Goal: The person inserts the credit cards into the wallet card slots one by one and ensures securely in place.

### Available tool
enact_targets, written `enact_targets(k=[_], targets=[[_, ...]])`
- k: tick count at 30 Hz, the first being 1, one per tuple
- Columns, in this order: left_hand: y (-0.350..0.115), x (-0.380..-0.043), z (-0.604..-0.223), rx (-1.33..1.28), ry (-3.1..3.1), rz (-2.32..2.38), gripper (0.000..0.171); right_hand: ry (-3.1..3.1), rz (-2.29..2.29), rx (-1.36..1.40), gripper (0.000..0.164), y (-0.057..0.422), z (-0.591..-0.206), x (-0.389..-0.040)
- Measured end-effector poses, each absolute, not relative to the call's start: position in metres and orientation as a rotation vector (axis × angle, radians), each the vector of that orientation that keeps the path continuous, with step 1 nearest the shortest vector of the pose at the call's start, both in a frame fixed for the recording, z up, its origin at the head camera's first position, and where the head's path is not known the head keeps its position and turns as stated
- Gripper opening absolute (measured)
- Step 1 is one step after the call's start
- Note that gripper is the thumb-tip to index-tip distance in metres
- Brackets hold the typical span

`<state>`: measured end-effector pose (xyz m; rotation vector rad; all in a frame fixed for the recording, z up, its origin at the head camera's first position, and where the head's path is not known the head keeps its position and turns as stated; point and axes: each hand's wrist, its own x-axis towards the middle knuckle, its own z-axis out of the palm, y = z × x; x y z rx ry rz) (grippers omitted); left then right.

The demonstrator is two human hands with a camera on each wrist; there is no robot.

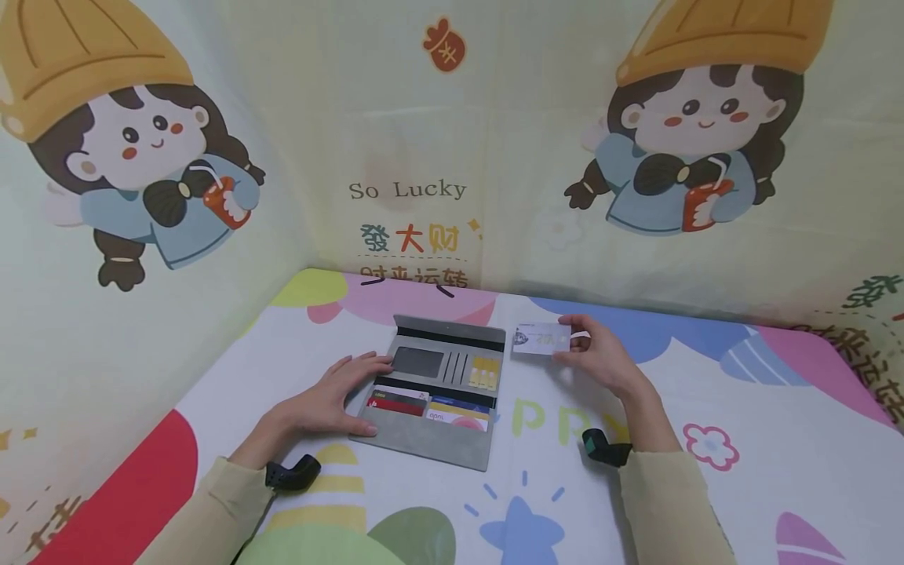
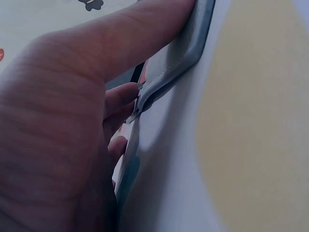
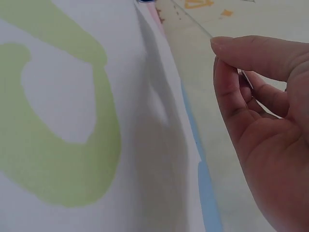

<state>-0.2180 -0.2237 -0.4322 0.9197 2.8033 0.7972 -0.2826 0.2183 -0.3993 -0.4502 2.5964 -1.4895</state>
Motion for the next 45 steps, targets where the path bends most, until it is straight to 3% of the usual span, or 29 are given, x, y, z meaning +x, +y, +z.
enact_targets(k=[45], targets=[[-0.2243,-0.2201,-0.4316,0.890,2.803,0.781,0.089,2.629,-1.533,-0.515,0.060,0.2104,-0.3946,-0.2755]])
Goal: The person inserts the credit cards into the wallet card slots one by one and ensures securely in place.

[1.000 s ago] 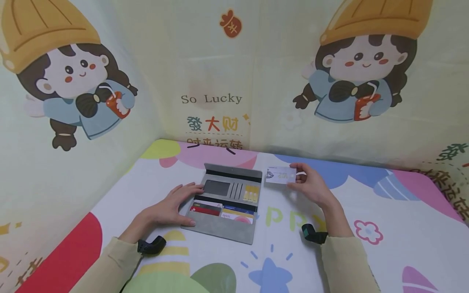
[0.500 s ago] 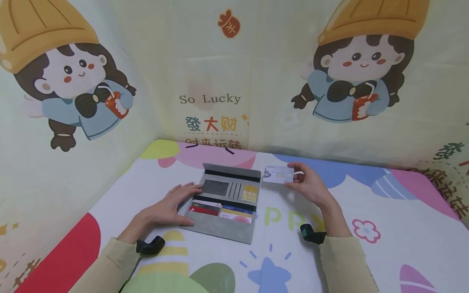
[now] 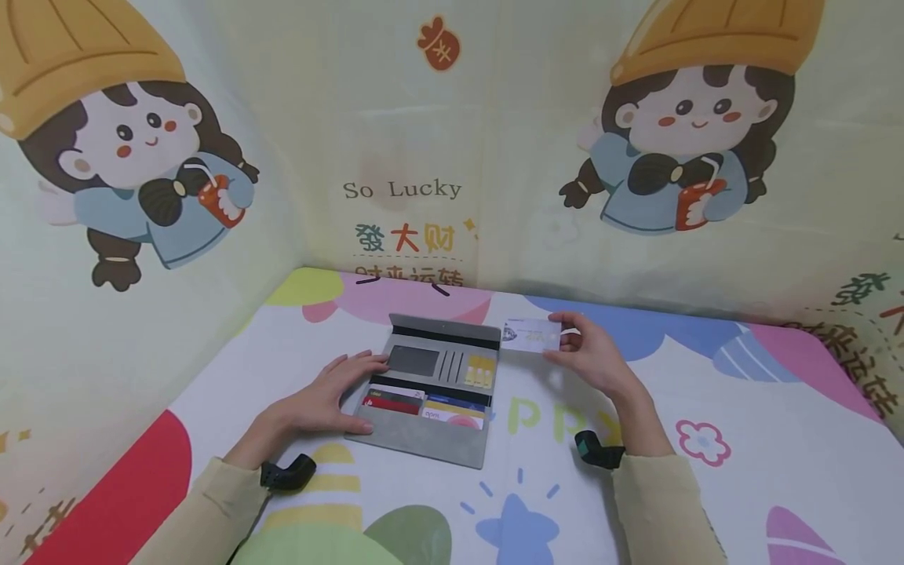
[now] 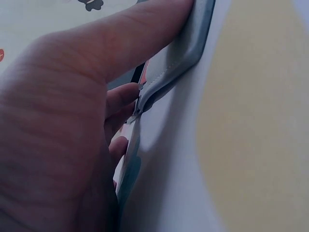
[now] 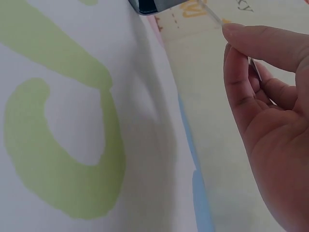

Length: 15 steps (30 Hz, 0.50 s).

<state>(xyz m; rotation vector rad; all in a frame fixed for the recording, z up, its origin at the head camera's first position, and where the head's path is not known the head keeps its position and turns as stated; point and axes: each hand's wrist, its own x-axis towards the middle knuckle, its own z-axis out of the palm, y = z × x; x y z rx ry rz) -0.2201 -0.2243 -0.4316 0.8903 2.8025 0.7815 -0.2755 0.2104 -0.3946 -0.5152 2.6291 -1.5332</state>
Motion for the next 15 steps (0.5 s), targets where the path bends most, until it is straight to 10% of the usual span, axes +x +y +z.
enact_targets(k=[15], targets=[[-0.2240,-0.2201,-0.4315,0.893,2.808,0.780,0.088,2.606,-1.557,-0.556,0.058,0.2045,-0.3940,-0.2742]])
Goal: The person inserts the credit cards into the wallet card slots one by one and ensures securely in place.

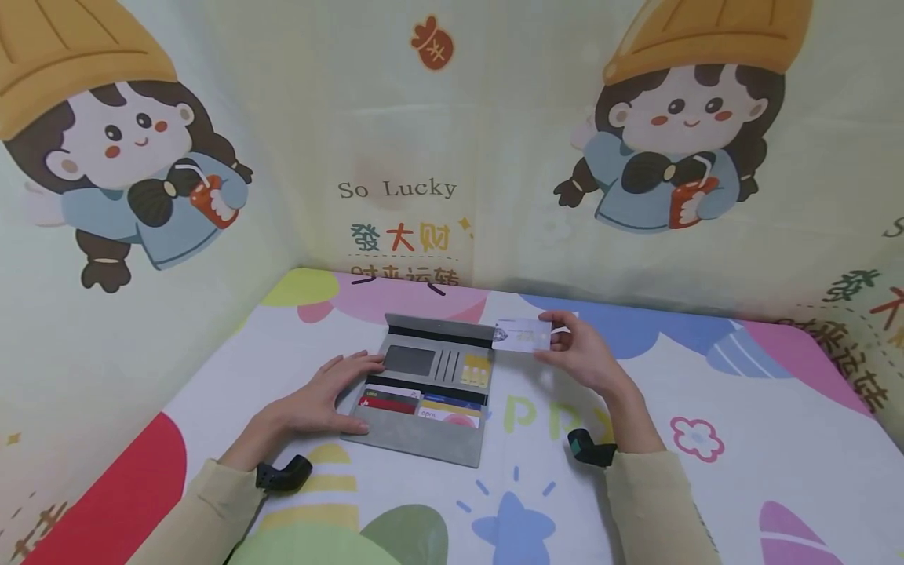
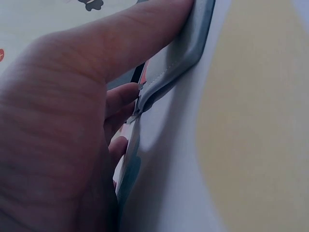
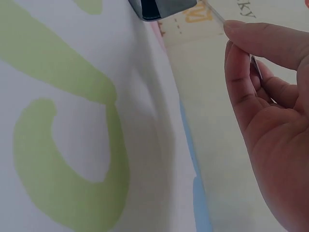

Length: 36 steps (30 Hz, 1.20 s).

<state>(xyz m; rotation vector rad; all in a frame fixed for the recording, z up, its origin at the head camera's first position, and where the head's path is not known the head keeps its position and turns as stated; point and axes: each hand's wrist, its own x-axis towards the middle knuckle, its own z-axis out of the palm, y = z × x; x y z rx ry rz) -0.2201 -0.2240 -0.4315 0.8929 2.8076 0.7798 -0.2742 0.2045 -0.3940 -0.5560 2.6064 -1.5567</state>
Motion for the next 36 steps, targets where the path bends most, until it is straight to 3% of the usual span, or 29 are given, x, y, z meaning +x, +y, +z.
enact_targets(k=[36], targets=[[-0.226,-0.221,-0.433,0.911,2.805,0.785,0.088,2.626,-1.473,-0.576,0.057,0.185,-0.389,-0.268]])
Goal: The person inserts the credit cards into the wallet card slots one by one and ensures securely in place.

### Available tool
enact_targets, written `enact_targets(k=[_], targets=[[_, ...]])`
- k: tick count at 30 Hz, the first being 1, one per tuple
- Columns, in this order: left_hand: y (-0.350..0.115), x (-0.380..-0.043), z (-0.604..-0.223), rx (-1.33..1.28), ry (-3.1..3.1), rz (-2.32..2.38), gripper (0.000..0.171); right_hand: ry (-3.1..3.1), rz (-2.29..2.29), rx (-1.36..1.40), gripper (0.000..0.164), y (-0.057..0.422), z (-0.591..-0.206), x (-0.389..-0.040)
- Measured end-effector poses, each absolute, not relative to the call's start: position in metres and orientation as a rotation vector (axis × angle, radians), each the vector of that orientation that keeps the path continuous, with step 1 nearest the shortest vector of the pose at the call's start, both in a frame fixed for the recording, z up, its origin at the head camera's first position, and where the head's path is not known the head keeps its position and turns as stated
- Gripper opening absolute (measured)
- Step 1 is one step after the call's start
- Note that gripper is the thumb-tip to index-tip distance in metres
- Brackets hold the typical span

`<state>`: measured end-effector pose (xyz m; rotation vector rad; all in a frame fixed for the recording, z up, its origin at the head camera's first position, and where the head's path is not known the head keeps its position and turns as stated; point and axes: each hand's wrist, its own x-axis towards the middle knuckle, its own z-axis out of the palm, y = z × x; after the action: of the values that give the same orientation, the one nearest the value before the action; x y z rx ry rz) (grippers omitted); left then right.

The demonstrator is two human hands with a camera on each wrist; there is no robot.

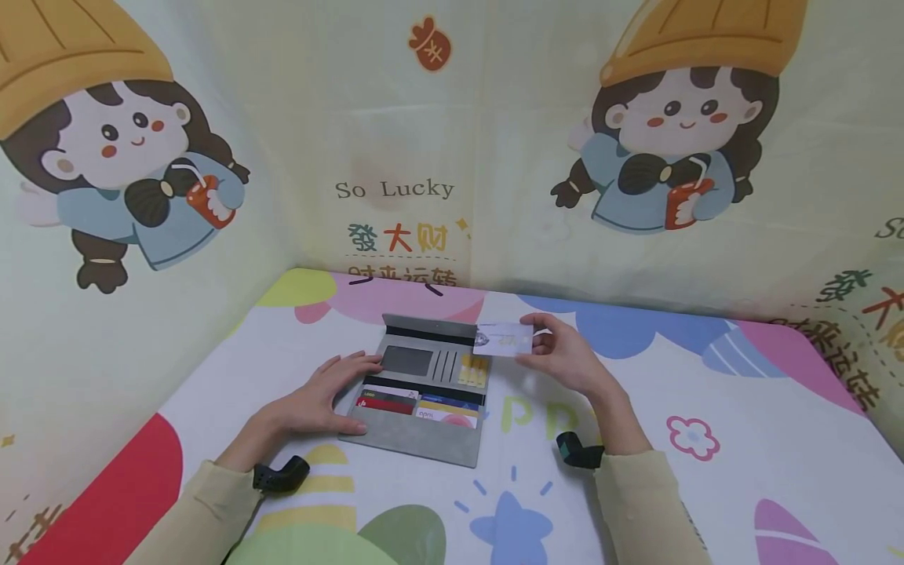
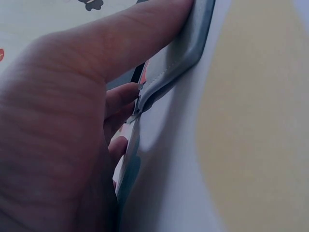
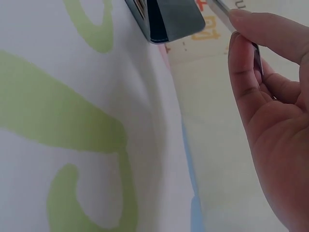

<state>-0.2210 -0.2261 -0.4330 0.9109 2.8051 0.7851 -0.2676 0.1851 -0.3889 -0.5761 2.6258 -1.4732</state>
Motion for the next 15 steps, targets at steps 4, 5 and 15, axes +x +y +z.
enact_targets(k=[4,5,15], targets=[[-0.226,-0.220,-0.432,0.902,2.805,0.785,0.088,2.605,-1.489,-0.600,0.057,0.181,-0.389,-0.267],[-0.226,-0.220,-0.432,0.901,2.805,0.786,0.088,2.595,-1.496,-0.601,0.057,0.180,-0.389,-0.267],[-0.226,-0.220,-0.431,0.905,2.806,0.787,0.087,2.538,-1.510,-0.619,0.056,0.171,-0.391,-0.267]])
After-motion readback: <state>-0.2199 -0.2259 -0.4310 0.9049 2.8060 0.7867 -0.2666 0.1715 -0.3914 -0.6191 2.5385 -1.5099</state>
